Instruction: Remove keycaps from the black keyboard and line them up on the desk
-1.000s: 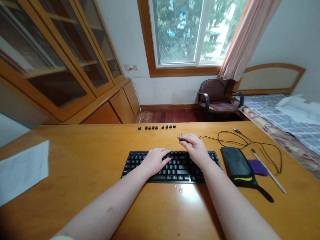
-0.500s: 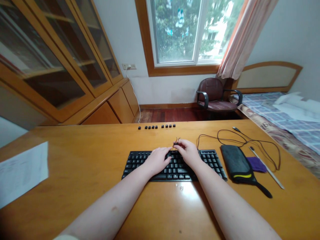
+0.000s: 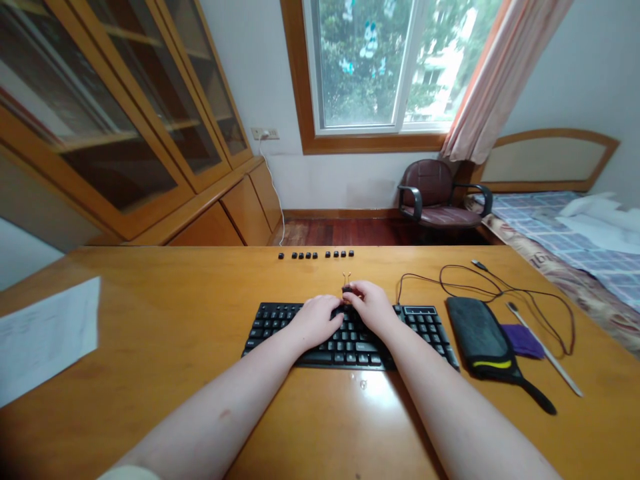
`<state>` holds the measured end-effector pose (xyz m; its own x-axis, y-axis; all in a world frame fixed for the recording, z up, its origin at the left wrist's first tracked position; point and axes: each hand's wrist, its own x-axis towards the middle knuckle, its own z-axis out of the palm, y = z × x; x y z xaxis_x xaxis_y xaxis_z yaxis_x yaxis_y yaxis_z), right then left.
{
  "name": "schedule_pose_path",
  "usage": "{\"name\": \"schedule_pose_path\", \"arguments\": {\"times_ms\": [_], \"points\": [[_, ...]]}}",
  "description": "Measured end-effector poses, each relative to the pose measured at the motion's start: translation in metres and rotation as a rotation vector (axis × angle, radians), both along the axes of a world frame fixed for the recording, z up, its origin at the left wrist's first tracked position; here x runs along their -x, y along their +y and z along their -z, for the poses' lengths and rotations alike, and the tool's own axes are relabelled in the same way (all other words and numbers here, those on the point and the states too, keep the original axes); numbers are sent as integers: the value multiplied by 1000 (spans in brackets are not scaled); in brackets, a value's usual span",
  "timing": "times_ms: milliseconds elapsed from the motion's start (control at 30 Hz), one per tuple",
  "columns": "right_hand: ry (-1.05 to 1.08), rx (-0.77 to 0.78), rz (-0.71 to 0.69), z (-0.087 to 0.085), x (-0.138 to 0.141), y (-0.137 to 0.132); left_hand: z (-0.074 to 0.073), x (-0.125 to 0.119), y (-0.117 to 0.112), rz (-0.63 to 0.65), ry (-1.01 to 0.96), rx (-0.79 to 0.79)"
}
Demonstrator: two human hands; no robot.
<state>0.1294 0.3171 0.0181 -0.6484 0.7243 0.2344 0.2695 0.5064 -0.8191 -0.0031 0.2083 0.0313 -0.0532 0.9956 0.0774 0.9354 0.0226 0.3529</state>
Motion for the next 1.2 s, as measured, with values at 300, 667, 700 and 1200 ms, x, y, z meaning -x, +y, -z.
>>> {"name": "schedule_pose_path", "arguments": {"times_ms": [300,667,700,1200], "points": [[-246,-318,-125,-7,-6,-10,0,-8,7,-79,-54,51],[-283,-393,3,-1,-7,-13,3,-14,9,-158,-65,28],[-277,-368,18,-1,-6,-13,3,-15,8,-163,-60,30],[-238,-421,-38,3,-9,-17,7,-15,8,-169,-86,-25]]}}
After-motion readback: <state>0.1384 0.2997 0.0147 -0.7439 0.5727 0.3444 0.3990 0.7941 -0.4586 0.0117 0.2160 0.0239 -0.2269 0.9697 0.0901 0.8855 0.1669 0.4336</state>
